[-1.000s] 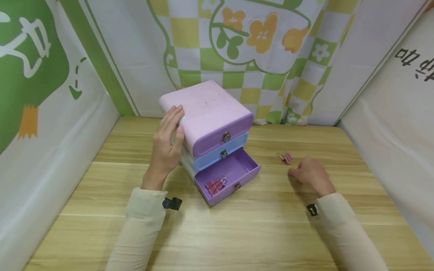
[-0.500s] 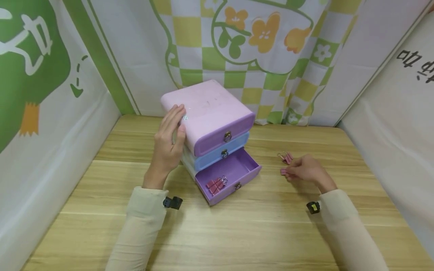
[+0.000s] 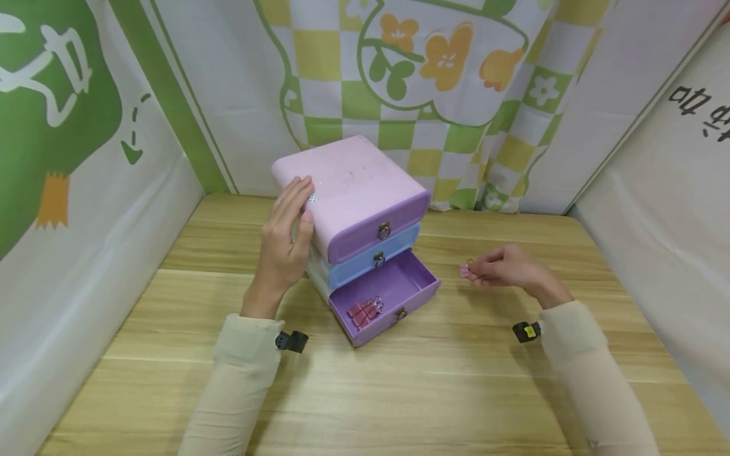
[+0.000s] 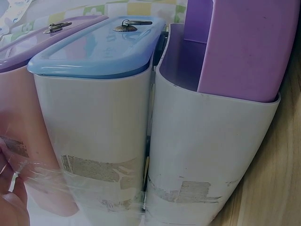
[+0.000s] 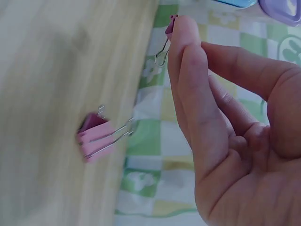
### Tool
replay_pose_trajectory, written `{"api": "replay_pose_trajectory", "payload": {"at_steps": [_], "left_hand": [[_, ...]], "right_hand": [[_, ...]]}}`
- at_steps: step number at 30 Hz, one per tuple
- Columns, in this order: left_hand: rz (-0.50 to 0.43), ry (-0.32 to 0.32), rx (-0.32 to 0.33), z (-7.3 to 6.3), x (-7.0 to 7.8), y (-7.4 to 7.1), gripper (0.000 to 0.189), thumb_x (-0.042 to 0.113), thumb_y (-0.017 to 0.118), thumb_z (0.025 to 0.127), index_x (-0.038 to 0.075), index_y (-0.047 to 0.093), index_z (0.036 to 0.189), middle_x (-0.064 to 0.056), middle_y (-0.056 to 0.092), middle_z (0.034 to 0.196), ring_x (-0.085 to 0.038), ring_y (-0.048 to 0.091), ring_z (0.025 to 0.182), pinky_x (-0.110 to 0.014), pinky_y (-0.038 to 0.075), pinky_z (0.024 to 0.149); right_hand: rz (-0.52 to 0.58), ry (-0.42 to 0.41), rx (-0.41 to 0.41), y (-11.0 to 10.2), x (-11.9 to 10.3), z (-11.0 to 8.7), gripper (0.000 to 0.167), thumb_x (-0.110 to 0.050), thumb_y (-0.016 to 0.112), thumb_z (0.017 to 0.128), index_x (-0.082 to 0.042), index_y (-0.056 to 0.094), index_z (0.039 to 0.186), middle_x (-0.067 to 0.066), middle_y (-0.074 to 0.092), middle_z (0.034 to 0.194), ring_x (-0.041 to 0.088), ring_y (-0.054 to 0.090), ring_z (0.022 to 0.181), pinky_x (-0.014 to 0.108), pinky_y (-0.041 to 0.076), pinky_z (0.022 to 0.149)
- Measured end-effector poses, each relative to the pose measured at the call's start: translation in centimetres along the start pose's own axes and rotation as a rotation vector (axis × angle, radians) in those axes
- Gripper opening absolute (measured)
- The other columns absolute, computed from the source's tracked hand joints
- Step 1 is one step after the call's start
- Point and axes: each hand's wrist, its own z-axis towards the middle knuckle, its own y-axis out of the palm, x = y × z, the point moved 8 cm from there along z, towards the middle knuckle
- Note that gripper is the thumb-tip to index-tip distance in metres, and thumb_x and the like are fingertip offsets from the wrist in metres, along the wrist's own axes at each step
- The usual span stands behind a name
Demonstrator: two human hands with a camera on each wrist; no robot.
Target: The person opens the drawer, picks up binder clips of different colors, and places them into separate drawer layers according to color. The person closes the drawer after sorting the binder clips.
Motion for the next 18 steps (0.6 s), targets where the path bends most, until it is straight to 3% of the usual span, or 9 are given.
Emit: {"api": "replay_pose_trajectory", "payload": {"at_steps": [4, 8, 10, 13, 15, 18], "left_hand": [[0.001, 0.0, 0.004, 0.0, 0.0, 0.0, 0.05, 0.023, 0.044, 0.105, 0.0, 0.058, 0.147, -0.015, 0.056, 0.158, -0.031, 0.044, 0.155, -0.042, 0.031, 0.134], [0.005, -0.004, 0.003, 0.0, 0.0, -0.1, 0.051, 0.024, 0.044, 0.105, 0.0, 0.058, 0.147, -0.015, 0.056, 0.157, -0.031, 0.044, 0.155, -0.042, 0.031, 0.134], [0.008, -0.004, 0.001, 0.0, 0.0, -0.1, 0.051, 0.024, 0.044, 0.105, 0.0, 0.058, 0.148, -0.016, 0.056, 0.157, -0.031, 0.044, 0.155, -0.042, 0.031, 0.134], [0.009, -0.001, -0.001, 0.0, 0.0, -0.1, 0.051, 0.024, 0.043, 0.105, 0.0, 0.058, 0.148, -0.016, 0.056, 0.157, -0.032, 0.044, 0.155, -0.042, 0.031, 0.134], [0.008, 0.002, -0.003, 0.0, 0.0, -0.1, 0.051, 0.023, 0.043, 0.105, 0.0, 0.058, 0.148, -0.016, 0.056, 0.157, -0.032, 0.044, 0.155, -0.042, 0.031, 0.134], [0.005, 0.005, -0.003, 0.0, 0.0, -0.1, 0.051, 0.023, 0.044, 0.105, 0.0, 0.058, 0.148, -0.016, 0.056, 0.157, -0.032, 0.044, 0.155, -0.042, 0.031, 0.134]], "right_hand": [[-0.054, -0.025, -0.009, 0.5, -2.2, 0.1, 0.038, -0.015, 0.063, 0.105, 0.012, 0.067, 0.131, 0.016, 0.08, 0.113, 0.01, 0.078, 0.093, 0.029, 0.066, 0.091], [-0.159, -0.06, -0.005, 1.2, -4.5, 0.4, 0.034, -0.021, 0.067, 0.103, 0.006, 0.074, 0.123, 0.012, 0.082, 0.104, 0.014, 0.078, 0.087, 0.024, 0.064, 0.07], [-0.217, -0.073, 0.003, 1.6, -5.4, 0.5, 0.032, -0.025, 0.069, 0.102, 0.0, 0.078, 0.12, 0.007, 0.083, 0.097, 0.012, 0.076, 0.078, 0.022, 0.053, 0.055], [-0.282, -0.089, 0.011, 2.5, -6.7, 0.7, 0.028, -0.03, 0.071, 0.1, -0.008, 0.081, 0.116, 0.003, 0.083, 0.091, 0.009, 0.069, 0.065, 0.023, 0.04, 0.044], [-0.296, -0.099, 0.007, 3.2, -7.3, 1.0, 0.026, -0.028, 0.072, 0.099, -0.01, 0.082, 0.115, 0.002, 0.083, 0.09, 0.006, 0.068, 0.063, 0.021, 0.04, 0.042], [-0.211, -0.115, -0.048, 4.8, -8.0, 1.4, 0.025, -0.016, 0.069, 0.101, 0.0, 0.079, 0.116, 0.008, 0.083, 0.093, 0.009, 0.075, 0.072, 0.023, 0.061, 0.057]]}}
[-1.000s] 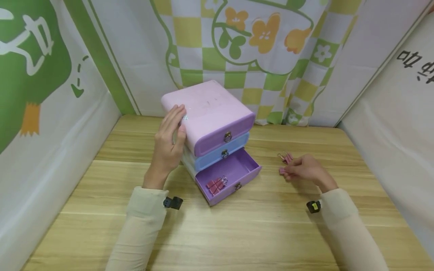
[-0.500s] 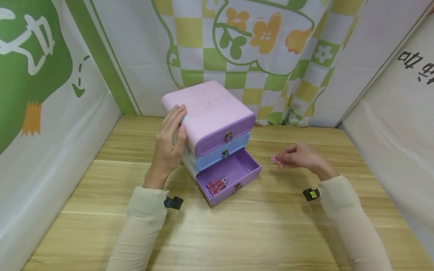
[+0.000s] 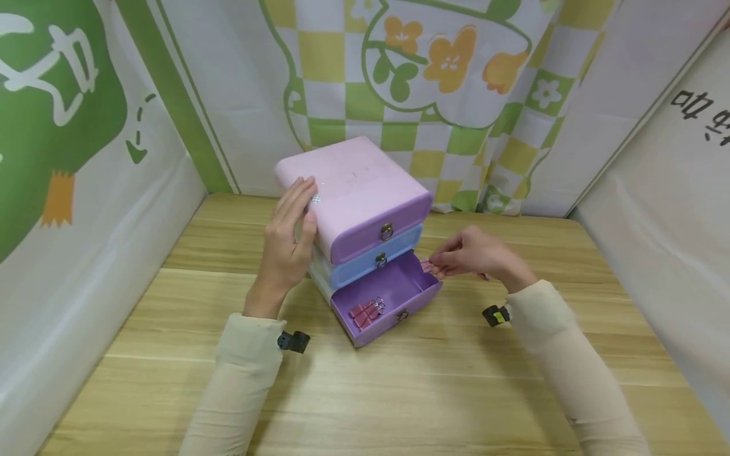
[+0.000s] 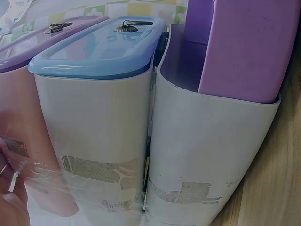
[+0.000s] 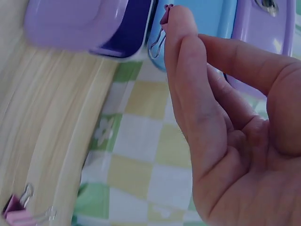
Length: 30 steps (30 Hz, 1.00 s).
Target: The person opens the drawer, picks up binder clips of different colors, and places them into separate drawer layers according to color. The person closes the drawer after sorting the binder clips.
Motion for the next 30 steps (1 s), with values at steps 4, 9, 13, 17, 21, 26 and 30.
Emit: {"api": "replay_pose_trajectory", "payload": {"at_steps": [4, 9, 13, 17, 21, 26, 30], "left_hand": [[0.0, 0.006, 0.003, 0.0, 0.1, 0.1, 0.051, 0.024, 0.044, 0.105, 0.0, 0.058, 0.147, -0.015, 0.056, 0.157, -0.031, 0.044, 0.154, -0.042, 0.031, 0.134], [0.0, 0.008, 0.006, 0.1, 0.1, 0.1, 0.051, 0.024, 0.044, 0.105, 0.0, 0.058, 0.147, -0.015, 0.057, 0.157, -0.032, 0.045, 0.154, -0.042, 0.031, 0.133], [0.003, 0.0, 0.0, 0.0, 0.0, 0.1, 0.051, 0.024, 0.043, 0.105, 0.0, 0.058, 0.148, -0.015, 0.056, 0.158, -0.031, 0.044, 0.155, -0.042, 0.031, 0.133], [0.007, -0.009, -0.007, 0.0, -0.1, 0.1, 0.051, 0.024, 0.043, 0.105, 0.001, 0.058, 0.148, -0.014, 0.056, 0.158, -0.031, 0.043, 0.155, -0.041, 0.031, 0.133], [0.008, -0.01, -0.007, -0.1, -0.2, 0.1, 0.051, 0.024, 0.042, 0.106, 0.0, 0.058, 0.148, -0.014, 0.055, 0.158, -0.031, 0.043, 0.155, -0.041, 0.031, 0.134], [0.009, -0.005, -0.004, -0.1, -0.2, 0.0, 0.051, 0.024, 0.043, 0.106, 0.0, 0.058, 0.148, -0.015, 0.056, 0.158, -0.031, 0.044, 0.155, -0.041, 0.031, 0.133], [0.007, -0.001, -0.001, 0.0, -0.1, 0.0, 0.051, 0.024, 0.043, 0.105, 0.0, 0.058, 0.148, -0.015, 0.056, 0.158, -0.031, 0.044, 0.155, -0.041, 0.032, 0.133]], "right_hand": [[0.107, -0.014, -0.067, 1.9, -0.9, 0.8, 0.025, -0.003, 0.065, 0.1, 0.013, 0.074, 0.117, 0.014, 0.081, 0.094, 0.014, 0.077, 0.079, 0.034, 0.068, 0.084], [0.053, -0.037, -0.1, 3.7, -1.7, 1.7, 0.023, -0.003, 0.062, 0.101, 0.012, 0.076, 0.113, 0.013, 0.081, 0.09, 0.014, 0.077, 0.076, 0.032, 0.068, 0.08], [-0.01, -0.055, -0.116, 5.1, -2.1, 2.4, 0.022, -0.002, 0.061, 0.1, 0.011, 0.077, 0.108, 0.017, 0.081, 0.09, 0.015, 0.077, 0.075, 0.031, 0.068, 0.076], [-0.069, -0.061, -0.126, 6.4, -2.1, 3.2, 0.02, -0.002, 0.064, 0.098, 0.01, 0.078, 0.105, 0.02, 0.081, 0.091, 0.016, 0.077, 0.073, 0.03, 0.068, 0.072], [-0.152, -0.069, -0.149, 7.8, -2.2, 3.7, 0.017, -0.003, 0.066, 0.096, 0.007, 0.079, 0.101, 0.018, 0.081, 0.09, 0.015, 0.077, 0.072, 0.027, 0.066, 0.069], [-0.251, -0.088, -0.179, 9.0, -2.3, 4.3, 0.016, -0.006, 0.067, 0.094, 0.001, 0.081, 0.089, 0.012, 0.081, 0.081, 0.014, 0.076, 0.069, 0.027, 0.064, 0.066], [-0.295, -0.097, -0.207, 9.8, -2.4, 4.7, 0.019, -0.006, 0.067, 0.094, -0.001, 0.081, 0.082, 0.009, 0.08, 0.077, 0.013, 0.074, 0.067, 0.023, 0.061, 0.063]]}}
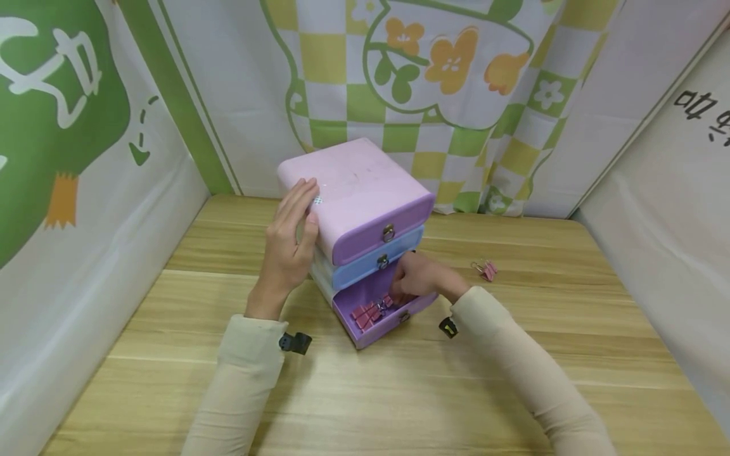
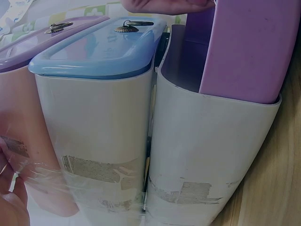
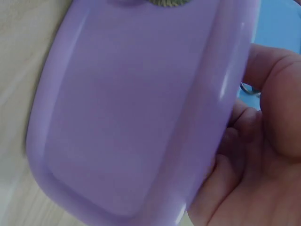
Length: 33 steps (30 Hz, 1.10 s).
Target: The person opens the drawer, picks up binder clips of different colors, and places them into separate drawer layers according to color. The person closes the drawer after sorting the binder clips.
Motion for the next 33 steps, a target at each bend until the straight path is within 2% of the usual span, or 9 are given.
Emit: {"api": "replay_pose_trajectory", "payload": {"at_steps": [5, 11, 15, 19, 23, 28, 31, 33], "left_hand": [[0.001, 0.003, 0.0, 0.0, 0.0, 0.1, 0.051, 0.024, 0.043, 0.105, 0.001, 0.058, 0.148, -0.015, 0.056, 0.158, -0.031, 0.044, 0.155, -0.041, 0.032, 0.133], [0.005, -0.004, -0.006, 0.0, 0.0, 0.1, 0.051, 0.024, 0.043, 0.106, 0.001, 0.057, 0.149, -0.014, 0.056, 0.158, -0.031, 0.044, 0.155, -0.041, 0.031, 0.133], [0.008, -0.012, -0.006, 0.0, 0.0, 0.1, 0.051, 0.024, 0.043, 0.106, 0.0, 0.057, 0.149, -0.015, 0.055, 0.158, -0.031, 0.043, 0.155, -0.041, 0.031, 0.133], [0.006, -0.016, -0.008, 0.0, 0.0, 0.0, 0.051, 0.023, 0.043, 0.106, 0.001, 0.057, 0.149, -0.015, 0.055, 0.159, -0.03, 0.043, 0.155, -0.041, 0.031, 0.134], [0.007, -0.019, -0.011, 0.0, 0.0, 0.0, 0.051, 0.023, 0.042, 0.106, 0.001, 0.057, 0.149, -0.015, 0.055, 0.159, -0.03, 0.042, 0.156, -0.041, 0.03, 0.134], [0.003, -0.02, -0.012, 0.0, 0.0, 0.0, 0.051, 0.023, 0.042, 0.106, 0.0, 0.057, 0.149, -0.015, 0.055, 0.159, -0.03, 0.042, 0.156, -0.041, 0.03, 0.134], [0.002, -0.02, -0.014, 0.0, 0.0, 0.0, 0.051, 0.023, 0.042, 0.106, 0.001, 0.057, 0.149, -0.014, 0.054, 0.159, -0.03, 0.042, 0.156, -0.041, 0.03, 0.134], [0.002, -0.022, -0.015, 0.0, 0.0, 0.1, 0.051, 0.023, 0.042, 0.106, 0.001, 0.057, 0.149, -0.014, 0.054, 0.16, -0.029, 0.042, 0.156, -0.04, 0.03, 0.134]], "right_hand": [[-0.047, 0.008, -0.016, 0.6, -0.3, 0.3, 0.017, -0.009, 0.068, 0.094, -0.004, 0.081, 0.084, 0.007, 0.08, 0.077, 0.015, 0.074, 0.069, 0.021, 0.058, 0.062], [-0.08, 0.001, -0.033, 1.2, -0.5, 0.6, 0.021, -0.01, 0.068, 0.094, -0.008, 0.08, 0.077, 0.002, 0.077, 0.07, 0.008, 0.062, 0.059, 0.017, 0.046, 0.056], [-0.112, -0.001, -0.017, 1.1, -0.5, 0.6, 0.02, -0.013, 0.069, 0.094, -0.009, 0.08, 0.077, 0.0, 0.076, 0.068, 0.007, 0.058, 0.057, 0.017, 0.044, 0.054], [-0.115, -0.009, 0.012, 0.5, -0.4, 0.4, 0.016, -0.015, 0.072, 0.093, -0.007, 0.082, 0.083, 0.003, 0.077, 0.072, 0.009, 0.059, 0.059, 0.019, 0.047, 0.054], [-0.079, -0.019, 0.039, -0.4, -0.3, 0.0, 0.015, -0.014, 0.072, 0.093, -0.003, 0.082, 0.09, 0.008, 0.08, 0.078, 0.013, 0.066, 0.064, 0.021, 0.054, 0.057], [0.031, -0.005, 0.06, -1.9, -0.1, -1.2, 0.016, -0.008, 0.068, 0.094, 0.003, 0.079, 0.092, 0.01, 0.079, 0.079, 0.012, 0.066, 0.064, 0.021, 0.054, 0.058], [0.08, 0.001, 0.083, -3.2, 0.2, -2.2, 0.018, -0.007, 0.067, 0.094, 0.007, 0.078, 0.095, 0.012, 0.079, 0.08, 0.013, 0.069, 0.066, 0.023, 0.059, 0.061], [0.087, 0.009, 0.117, -4.3, 0.6, -2.9, 0.02, -0.007, 0.068, 0.095, 0.009, 0.077, 0.1, 0.013, 0.08, 0.082, 0.016, 0.073, 0.07, 0.028, 0.064, 0.067]]}}
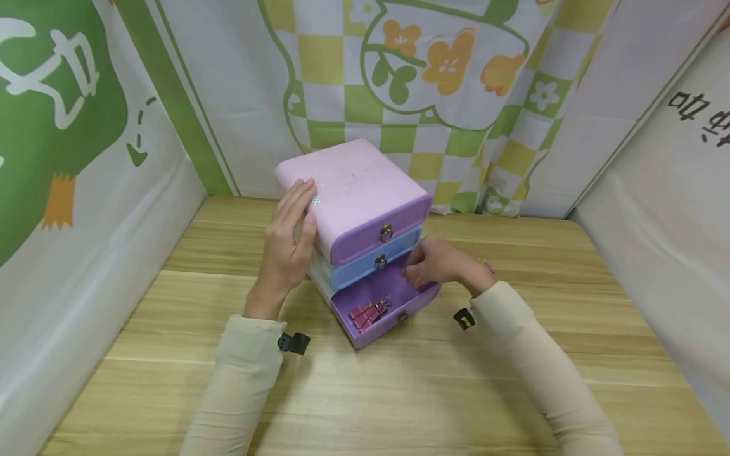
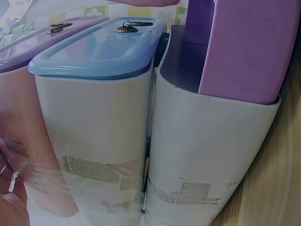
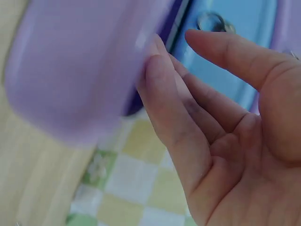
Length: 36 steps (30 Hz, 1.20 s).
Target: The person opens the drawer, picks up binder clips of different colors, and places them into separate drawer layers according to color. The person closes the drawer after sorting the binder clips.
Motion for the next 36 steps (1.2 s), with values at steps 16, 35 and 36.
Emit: {"api": "replay_pose_trajectory", "payload": {"at_steps": [16, 35, 36], "left_hand": [[0.006, 0.0, -0.003, 0.0, 0.0, -0.1, 0.05, 0.023, 0.043, 0.106, 0.002, 0.056, 0.15, -0.013, 0.054, 0.16, -0.029, 0.042, 0.156, -0.041, 0.03, 0.134], [-0.001, 0.001, -0.001, 0.0, 0.2, -0.2, 0.05, 0.023, 0.043, 0.106, 0.001, 0.057, 0.149, -0.015, 0.054, 0.159, -0.03, 0.042, 0.156, -0.042, 0.03, 0.134], [-0.002, 0.001, 0.0, 0.0, 0.2, -0.2, 0.05, 0.023, 0.043, 0.106, 0.001, 0.057, 0.149, -0.014, 0.054, 0.159, -0.03, 0.042, 0.156, -0.041, 0.03, 0.134]], "right_hand": [[-0.186, 0.084, 0.241, -8.0, 4.2, -3.9, 0.028, -0.017, 0.069, 0.099, 0.005, 0.076, 0.115, 0.022, 0.08, 0.105, 0.035, 0.078, 0.096, 0.047, 0.066, 0.089], [-0.406, 0.14, 0.223, -10.2, 11.2, -3.4, 0.037, -0.012, 0.073, 0.095, 0.013, 0.069, 0.123, 0.029, 0.074, 0.117, 0.044, 0.07, 0.11, 0.058, 0.059, 0.1], [-0.41, 0.134, 0.217, -10.1, 11.5, -3.3, 0.036, -0.011, 0.074, 0.095, 0.013, 0.07, 0.122, 0.029, 0.074, 0.115, 0.043, 0.071, 0.109, 0.057, 0.059, 0.099]]}}
